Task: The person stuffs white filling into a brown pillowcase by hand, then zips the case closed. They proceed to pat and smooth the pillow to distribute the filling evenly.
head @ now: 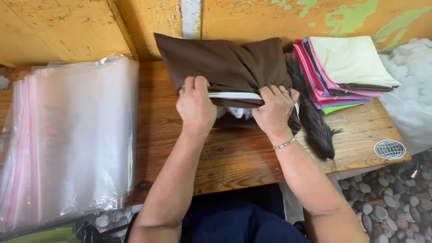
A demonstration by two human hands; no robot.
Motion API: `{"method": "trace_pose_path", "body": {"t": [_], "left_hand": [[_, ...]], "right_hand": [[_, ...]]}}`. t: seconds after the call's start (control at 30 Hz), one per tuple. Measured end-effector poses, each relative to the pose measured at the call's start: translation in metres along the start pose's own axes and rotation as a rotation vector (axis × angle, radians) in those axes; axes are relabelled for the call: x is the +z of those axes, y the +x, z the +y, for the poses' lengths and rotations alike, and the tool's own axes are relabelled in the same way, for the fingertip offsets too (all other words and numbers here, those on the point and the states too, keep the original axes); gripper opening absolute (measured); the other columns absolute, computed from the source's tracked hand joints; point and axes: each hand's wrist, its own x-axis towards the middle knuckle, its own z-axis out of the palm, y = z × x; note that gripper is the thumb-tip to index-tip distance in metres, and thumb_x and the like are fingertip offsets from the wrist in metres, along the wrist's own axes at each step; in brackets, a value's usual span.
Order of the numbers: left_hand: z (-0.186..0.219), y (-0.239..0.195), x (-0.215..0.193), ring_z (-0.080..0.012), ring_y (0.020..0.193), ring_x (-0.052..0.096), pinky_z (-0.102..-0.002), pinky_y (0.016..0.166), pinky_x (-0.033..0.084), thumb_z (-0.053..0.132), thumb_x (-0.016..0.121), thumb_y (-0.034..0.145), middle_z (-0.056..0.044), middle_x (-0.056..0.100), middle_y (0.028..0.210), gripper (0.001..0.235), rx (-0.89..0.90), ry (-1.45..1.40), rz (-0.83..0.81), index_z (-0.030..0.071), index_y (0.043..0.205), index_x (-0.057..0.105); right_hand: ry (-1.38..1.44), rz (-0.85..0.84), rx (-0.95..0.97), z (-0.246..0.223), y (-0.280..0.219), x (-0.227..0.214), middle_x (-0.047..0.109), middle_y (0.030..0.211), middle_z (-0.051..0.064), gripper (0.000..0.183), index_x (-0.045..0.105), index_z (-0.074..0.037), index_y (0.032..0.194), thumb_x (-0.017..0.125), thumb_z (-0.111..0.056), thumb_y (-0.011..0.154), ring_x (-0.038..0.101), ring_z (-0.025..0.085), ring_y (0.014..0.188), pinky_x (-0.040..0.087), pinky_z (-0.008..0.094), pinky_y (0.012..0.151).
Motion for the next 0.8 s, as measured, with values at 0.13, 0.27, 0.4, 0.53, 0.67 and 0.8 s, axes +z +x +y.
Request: {"method": "trace_pose_path", "body": {"t": [0.13, 0.27, 0.4, 0.53, 0.67, 0.8], "left_hand": [[-0.013, 0.003, 0.003, -0.0353, 0.097, 0.065, -0.037, 0.074, 0.059, -0.002, 0.072, 0.07, 0.0, 0.048, 0.1, 0.042, -0.117, -0.031, 0.023, 0.022, 0.094, 0.047], [0.005, 0.014, -0.015, -0.0495, 0.112, 0.061, -0.056, 0.088, 0.056, 0.017, 0.076, 0.069, -0.013, 0.06, 0.113, 0.047, -0.312, -0.093, -0.473, 0.014, 0.106, 0.047], [0.037, 0.036, -0.095, -0.0584, 0.118, 0.06, -0.061, 0.098, 0.052, 0.042, 0.084, 0.07, -0.034, 0.055, 0.135, 0.076, -0.251, -0.433, -0.927, -0.003, 0.121, 0.051], [0.025, 0.016, -0.052, -0.0614, 0.108, 0.062, -0.063, 0.091, 0.057, 0.026, 0.094, 0.055, -0.032, 0.043, 0.139, 0.092, -0.153, -0.433, -0.976, -0.003, 0.125, 0.042], [0.028, 0.008, -0.038, -0.0576, 0.098, 0.065, -0.059, 0.082, 0.061, 0.004, 0.064, 0.082, -0.025, 0.05, 0.123, 0.039, -0.183, -0.451, -0.673, 0.0, 0.114, 0.044], [0.006, -0.009, 0.02, -0.0486, 0.107, 0.063, -0.05, 0.088, 0.057, 0.0, 0.073, 0.068, -0.019, 0.055, 0.11, 0.042, -0.315, -0.678, -0.216, 0.004, 0.101, 0.048]], "right_hand": [[-0.035, 0.076, 0.013, 0.0, 0.007, -0.007, 0.05, 0.072, 0.0, 0.025, 0.063, -0.02, 0.081, 0.077, -0.024, 0.061, 0.058, 0.023, 0.072, 0.04, 0.038, 0.085], [-0.036, 0.101, 0.075, 0.004, 0.008, -0.003, 0.051, 0.072, 0.001, 0.024, 0.061, -0.018, 0.082, 0.073, -0.016, 0.061, 0.06, 0.025, 0.073, 0.041, 0.039, 0.084], [-0.05, 0.1, 0.124, -0.002, 0.012, -0.01, 0.054, 0.071, 0.0, 0.021, 0.06, -0.018, 0.081, 0.073, -0.017, 0.065, 0.063, 0.025, 0.071, 0.042, 0.037, 0.083], [-0.068, 0.064, 0.152, -0.002, 0.01, -0.007, 0.052, 0.071, 0.0, 0.025, 0.058, -0.019, 0.083, 0.07, -0.019, 0.06, 0.061, 0.025, 0.07, 0.04, 0.037, 0.081], [0.036, 0.045, 0.096, -0.024, 0.018, -0.021, 0.05, 0.085, 0.002, 0.05, 0.06, -0.013, 0.098, 0.07, -0.014, 0.049, 0.06, 0.028, 0.082, 0.041, 0.039, 0.08], [0.303, -0.05, 0.01, -0.044, 0.022, -0.033, 0.051, 0.11, 0.013, 0.073, 0.059, 0.0, 0.121, 0.078, -0.012, 0.051, 0.059, 0.037, 0.098, 0.044, 0.044, 0.077]]}}
